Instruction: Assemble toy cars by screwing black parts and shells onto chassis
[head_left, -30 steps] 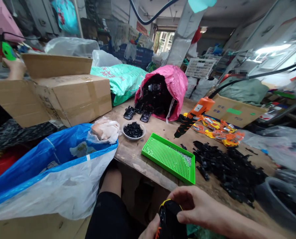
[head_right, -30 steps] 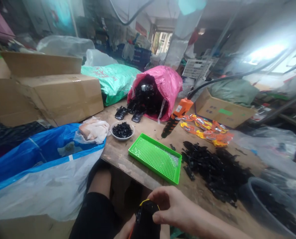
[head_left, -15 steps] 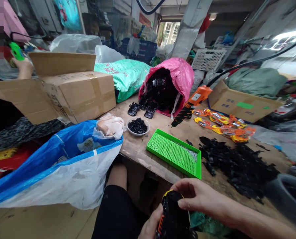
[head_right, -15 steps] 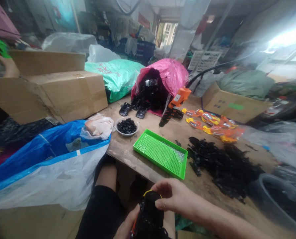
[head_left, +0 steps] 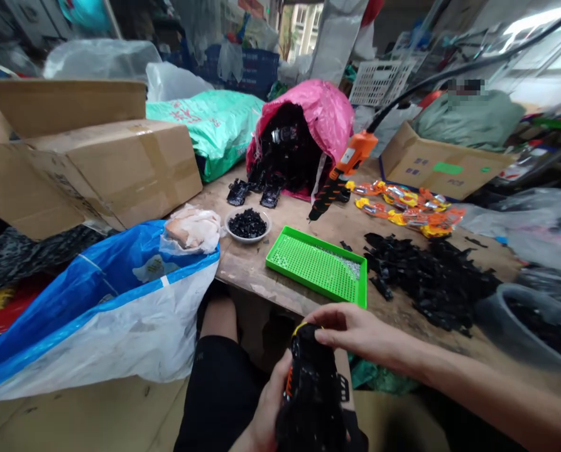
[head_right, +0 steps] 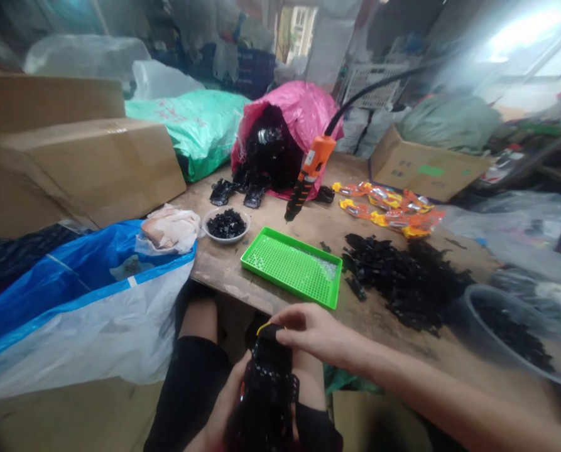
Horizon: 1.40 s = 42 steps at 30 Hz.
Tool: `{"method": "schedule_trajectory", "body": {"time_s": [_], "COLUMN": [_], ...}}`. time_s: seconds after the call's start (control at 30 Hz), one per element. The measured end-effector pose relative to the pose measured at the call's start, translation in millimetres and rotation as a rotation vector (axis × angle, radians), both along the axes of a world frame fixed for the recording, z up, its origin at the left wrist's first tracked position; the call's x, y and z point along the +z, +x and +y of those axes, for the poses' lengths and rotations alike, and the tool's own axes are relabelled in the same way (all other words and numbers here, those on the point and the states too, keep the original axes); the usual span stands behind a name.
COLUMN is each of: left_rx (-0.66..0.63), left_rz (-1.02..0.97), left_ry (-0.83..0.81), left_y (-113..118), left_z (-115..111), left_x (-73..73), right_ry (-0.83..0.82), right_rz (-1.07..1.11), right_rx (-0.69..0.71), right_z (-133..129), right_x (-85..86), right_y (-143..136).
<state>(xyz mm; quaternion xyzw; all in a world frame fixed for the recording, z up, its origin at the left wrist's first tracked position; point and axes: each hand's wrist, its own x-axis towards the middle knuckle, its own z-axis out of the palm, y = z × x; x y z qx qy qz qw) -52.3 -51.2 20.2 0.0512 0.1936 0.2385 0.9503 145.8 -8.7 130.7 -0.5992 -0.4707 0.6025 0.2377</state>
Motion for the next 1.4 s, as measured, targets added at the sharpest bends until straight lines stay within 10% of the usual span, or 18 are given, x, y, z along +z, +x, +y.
{"method": "schedule_trajectory", "body": {"time_s": [0.33, 0.9, 1.17, 1.4], "left_rx": [-0.021, -0.019, 0.015, 0.111], "left_rz": [0.09, 0.131, 0.124, 0.116], "left_ry": [-0.02, -0.022, -0.02, 0.009], "left_y": [10, 10, 5, -2], "left_z": [3, 15, 17, 31], "left_x": [32.6, 15.6, -12.2, -16.1], "right_ry": [0.243, 0.568, 0.785, 0.962], "right_rz": [-0.175, -0.619, -0.67, -0.859], "right_rx": [-0.062, 0.12, 0.114, 0.274], "right_z": [-13, -28, 15, 115], "right_x": [-6.8, -15.0, 2.1, 26.9], "right_y": [31, 47, 39, -15]}}
